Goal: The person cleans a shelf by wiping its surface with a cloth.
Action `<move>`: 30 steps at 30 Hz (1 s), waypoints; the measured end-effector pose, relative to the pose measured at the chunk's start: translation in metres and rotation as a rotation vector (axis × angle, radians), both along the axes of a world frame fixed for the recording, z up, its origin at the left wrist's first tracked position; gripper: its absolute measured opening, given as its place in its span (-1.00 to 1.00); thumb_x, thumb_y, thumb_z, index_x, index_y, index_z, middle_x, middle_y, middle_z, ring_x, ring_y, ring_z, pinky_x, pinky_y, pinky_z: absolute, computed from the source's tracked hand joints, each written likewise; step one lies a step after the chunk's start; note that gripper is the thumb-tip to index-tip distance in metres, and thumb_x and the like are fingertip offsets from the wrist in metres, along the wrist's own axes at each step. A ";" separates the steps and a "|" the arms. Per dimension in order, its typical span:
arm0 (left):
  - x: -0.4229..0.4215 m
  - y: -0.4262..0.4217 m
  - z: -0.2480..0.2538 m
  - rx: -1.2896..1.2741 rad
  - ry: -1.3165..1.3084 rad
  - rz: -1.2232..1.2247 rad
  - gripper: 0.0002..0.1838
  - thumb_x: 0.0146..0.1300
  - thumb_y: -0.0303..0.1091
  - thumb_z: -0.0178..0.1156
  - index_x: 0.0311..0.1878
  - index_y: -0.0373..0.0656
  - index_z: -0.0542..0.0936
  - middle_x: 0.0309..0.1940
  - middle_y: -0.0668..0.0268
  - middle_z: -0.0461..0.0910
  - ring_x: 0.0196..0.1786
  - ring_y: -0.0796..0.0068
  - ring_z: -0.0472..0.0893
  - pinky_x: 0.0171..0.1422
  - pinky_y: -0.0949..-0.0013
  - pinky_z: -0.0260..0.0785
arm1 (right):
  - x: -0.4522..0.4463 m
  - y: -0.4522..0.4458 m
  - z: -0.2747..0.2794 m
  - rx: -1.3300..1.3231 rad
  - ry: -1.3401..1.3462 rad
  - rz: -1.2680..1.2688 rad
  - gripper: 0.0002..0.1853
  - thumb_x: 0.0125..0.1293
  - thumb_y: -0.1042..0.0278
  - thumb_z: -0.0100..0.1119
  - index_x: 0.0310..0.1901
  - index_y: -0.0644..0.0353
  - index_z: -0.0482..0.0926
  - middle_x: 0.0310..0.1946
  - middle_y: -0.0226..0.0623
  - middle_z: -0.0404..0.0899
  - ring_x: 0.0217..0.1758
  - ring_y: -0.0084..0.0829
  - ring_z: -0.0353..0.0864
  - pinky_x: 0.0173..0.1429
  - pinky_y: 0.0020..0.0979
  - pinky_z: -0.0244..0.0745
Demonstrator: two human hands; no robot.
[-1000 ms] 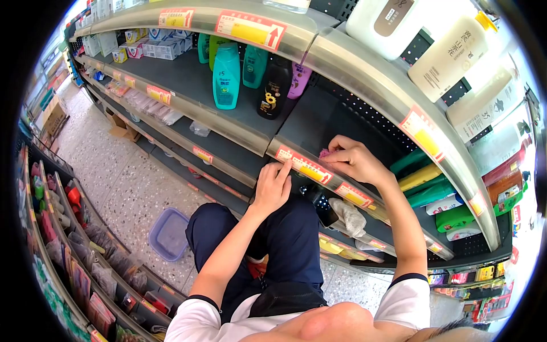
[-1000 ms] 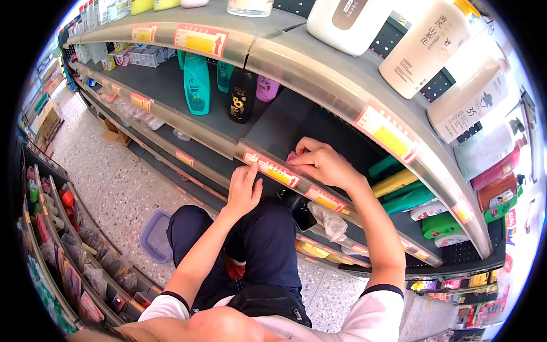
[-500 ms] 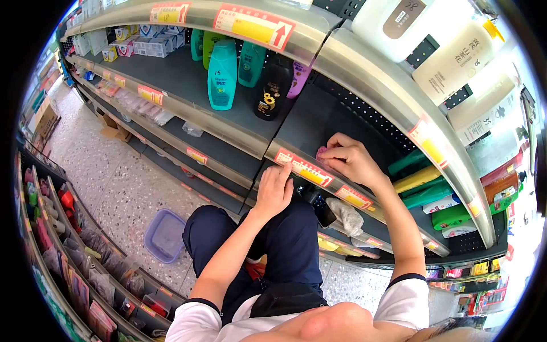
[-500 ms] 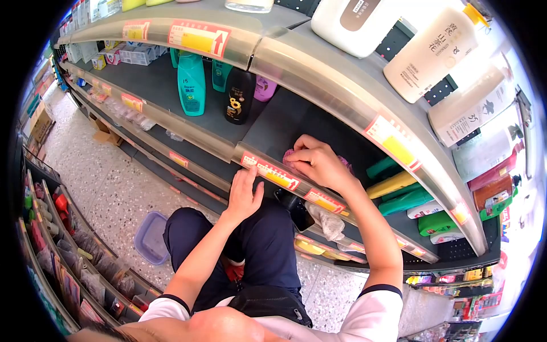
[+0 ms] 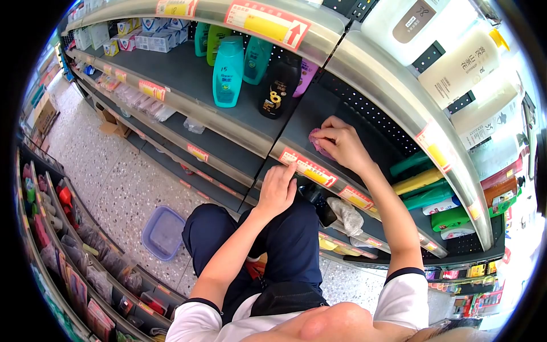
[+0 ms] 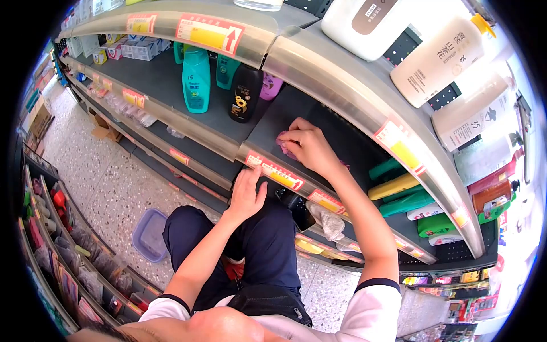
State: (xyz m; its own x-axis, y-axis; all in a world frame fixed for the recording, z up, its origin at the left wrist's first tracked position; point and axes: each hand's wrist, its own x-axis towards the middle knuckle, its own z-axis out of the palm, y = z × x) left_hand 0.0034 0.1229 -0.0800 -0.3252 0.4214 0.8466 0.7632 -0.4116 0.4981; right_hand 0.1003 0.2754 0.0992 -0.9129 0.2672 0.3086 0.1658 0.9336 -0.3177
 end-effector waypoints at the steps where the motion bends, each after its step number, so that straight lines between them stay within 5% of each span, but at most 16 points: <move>1: 0.000 0.000 0.000 -0.006 0.001 -0.005 -0.12 0.12 -0.65 0.24 0.54 -0.11 0.17 -0.11 0.05 0.53 -0.10 -0.03 0.54 0.04 0.01 0.40 | -0.002 0.000 0.001 -0.020 -0.005 -0.007 -0.78 0.20 0.51 0.35 -0.10 0.20 0.76 -0.23 -0.20 0.59 -0.17 -0.20 0.66 -0.06 -0.31 0.56; 30: -0.006 -0.011 0.000 -0.115 0.062 0.000 -0.14 0.14 -0.61 0.29 0.53 -0.17 0.19 -0.15 0.08 0.55 -0.11 0.03 0.57 0.01 0.07 0.43 | 0.065 -0.019 0.017 -0.107 -0.117 -0.015 -0.77 0.18 0.50 0.37 -0.09 0.20 0.77 -0.22 -0.18 0.57 -0.18 -0.21 0.64 -0.05 -0.29 0.55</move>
State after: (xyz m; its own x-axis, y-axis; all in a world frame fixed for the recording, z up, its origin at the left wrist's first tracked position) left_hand -0.0028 0.1120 -0.0798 -0.2741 0.5166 0.8112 0.7941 -0.3542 0.4939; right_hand 0.1649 0.2567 0.1158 -0.9368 0.3063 0.1693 0.2209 0.8928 -0.3926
